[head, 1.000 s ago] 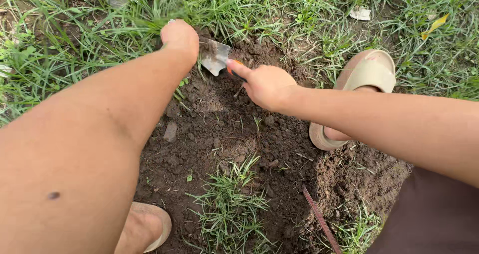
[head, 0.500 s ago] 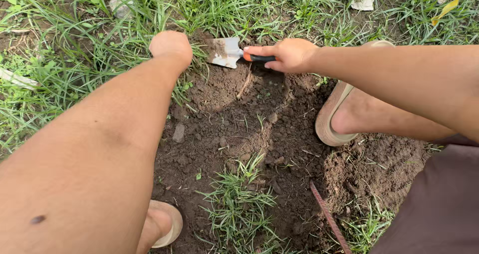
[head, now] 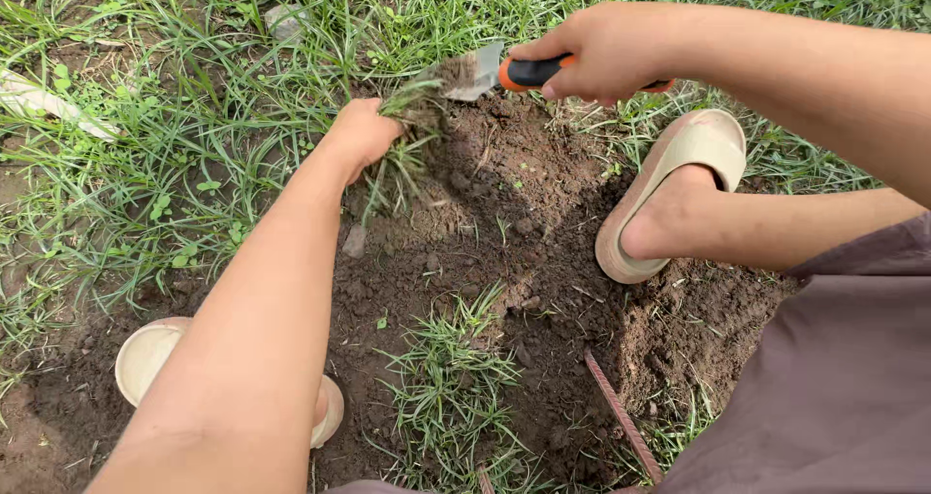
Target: The person uses a small hand trowel to loosen soil and remove grass and weeds from a garden bed. They repeatedly dig into the soil, pull out clumps of grass, and clear the area around small plants.
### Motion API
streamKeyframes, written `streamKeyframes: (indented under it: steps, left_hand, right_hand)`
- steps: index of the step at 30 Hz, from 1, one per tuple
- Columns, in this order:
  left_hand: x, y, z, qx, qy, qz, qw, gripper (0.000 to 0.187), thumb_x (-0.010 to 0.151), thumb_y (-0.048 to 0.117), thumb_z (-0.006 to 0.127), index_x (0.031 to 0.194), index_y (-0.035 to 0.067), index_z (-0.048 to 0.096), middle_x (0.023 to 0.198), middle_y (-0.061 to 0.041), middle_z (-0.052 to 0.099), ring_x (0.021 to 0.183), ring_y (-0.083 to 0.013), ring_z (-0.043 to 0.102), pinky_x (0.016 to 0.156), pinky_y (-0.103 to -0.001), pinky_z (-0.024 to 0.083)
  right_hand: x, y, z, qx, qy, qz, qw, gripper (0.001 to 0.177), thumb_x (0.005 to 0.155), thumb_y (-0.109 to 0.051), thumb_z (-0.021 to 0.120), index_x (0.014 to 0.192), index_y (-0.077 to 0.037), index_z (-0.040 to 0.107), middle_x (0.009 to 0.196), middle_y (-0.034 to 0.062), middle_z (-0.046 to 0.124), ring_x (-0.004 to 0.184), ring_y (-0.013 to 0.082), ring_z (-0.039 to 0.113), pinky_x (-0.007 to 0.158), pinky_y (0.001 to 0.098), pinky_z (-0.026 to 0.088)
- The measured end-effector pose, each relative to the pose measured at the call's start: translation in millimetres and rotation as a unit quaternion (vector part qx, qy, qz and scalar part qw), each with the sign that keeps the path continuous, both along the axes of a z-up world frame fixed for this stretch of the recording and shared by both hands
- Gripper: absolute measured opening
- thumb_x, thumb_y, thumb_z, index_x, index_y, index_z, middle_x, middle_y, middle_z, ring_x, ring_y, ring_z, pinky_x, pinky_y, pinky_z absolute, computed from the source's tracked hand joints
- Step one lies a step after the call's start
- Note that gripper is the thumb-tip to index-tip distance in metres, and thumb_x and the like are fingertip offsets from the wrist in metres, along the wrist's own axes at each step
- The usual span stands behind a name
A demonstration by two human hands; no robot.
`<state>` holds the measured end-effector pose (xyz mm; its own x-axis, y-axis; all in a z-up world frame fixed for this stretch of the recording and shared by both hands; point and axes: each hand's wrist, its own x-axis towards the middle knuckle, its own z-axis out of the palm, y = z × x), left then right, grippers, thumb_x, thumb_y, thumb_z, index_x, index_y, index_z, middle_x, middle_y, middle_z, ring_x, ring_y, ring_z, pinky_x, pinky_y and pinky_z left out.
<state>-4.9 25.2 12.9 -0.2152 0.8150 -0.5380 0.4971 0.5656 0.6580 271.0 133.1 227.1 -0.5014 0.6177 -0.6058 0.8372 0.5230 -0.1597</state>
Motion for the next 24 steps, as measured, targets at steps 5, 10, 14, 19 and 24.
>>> streamKeyframes:
  steps: [5, 10, 14, 19, 24]
  left_hand:
    - [37, 7, -26, -0.042, -0.363, 0.39, 0.845, 0.021, 0.1, 0.029, 0.062, 0.111, 0.011, 0.062, 0.102, -0.006, 0.058, 0.077, -0.018, 0.053, 0.07, -0.041, 0.051]
    - [75, -31, -121, -0.167, -0.403, 0.549, 0.713, 0.01, 0.101, 0.02, 0.058, 0.097, 0.012, 0.055, 0.089, -0.002, 0.042, 0.072, -0.0162, 0.032, 0.05, -0.029, 0.031]
    - [64, -43, -159, -0.143, -0.368, 0.555, 0.733, 0.011, 0.1, 0.017, 0.056, 0.095, 0.013, 0.047, 0.09, -0.003, 0.038, 0.077, -0.017, 0.027, 0.053, -0.034, 0.027]
    - [69, -75, -108, -0.129, -0.341, 0.528, 0.767, 0.017, 0.1, 0.021, 0.061, 0.097, 0.01, 0.048, 0.092, -0.004, 0.036, 0.08, -0.0182, 0.026, 0.059, -0.036, 0.031]
    - [81, -78, -88, -0.16, -0.335, 0.505, 0.779, 0.02, 0.1, 0.026, 0.065, 0.103, 0.01, 0.053, 0.103, -0.005, 0.046, 0.081, -0.0183, 0.036, 0.065, -0.035, 0.041]
  right_hand:
    - [1, 7, 42, -0.02, 0.22, -0.099, 0.97, 0.062, 0.101, -0.026, 0.06, 0.161, -0.034, 0.044, 0.078, 0.0049, 0.062, 0.058, 0.0131, 0.058, 0.05, 0.0364, 0.049]
    - [16, -62, -45, -0.055, 0.389, -0.203, 0.897, 0.086, 0.091, -0.017, 0.065, 0.163, -0.032, 0.021, 0.08, 0.002, 0.061, 0.054, 0.0104, 0.059, 0.046, 0.033, 0.054]
    - [49, -128, -69, -0.196, 0.072, -0.187, 0.96, 0.088, 0.087, -0.02, 0.062, 0.162, -0.045, 0.023, 0.07, 0.0084, 0.064, 0.054, 0.0217, 0.062, 0.051, 0.0368, 0.055]
    - [28, -77, 6, -0.003, 0.093, -0.152, 0.984, 0.079, 0.092, -0.024, 0.066, 0.16, -0.046, 0.031, 0.074, 0.0099, 0.065, 0.058, 0.0207, 0.063, 0.053, 0.0397, 0.053]
    - [40, -121, -31, 0.04, 0.301, -0.14, 0.942, 0.086, 0.091, -0.021, 0.064, 0.164, -0.037, 0.02, 0.079, 0.014, 0.069, 0.067, 0.0266, 0.069, 0.066, 0.0406, 0.056]
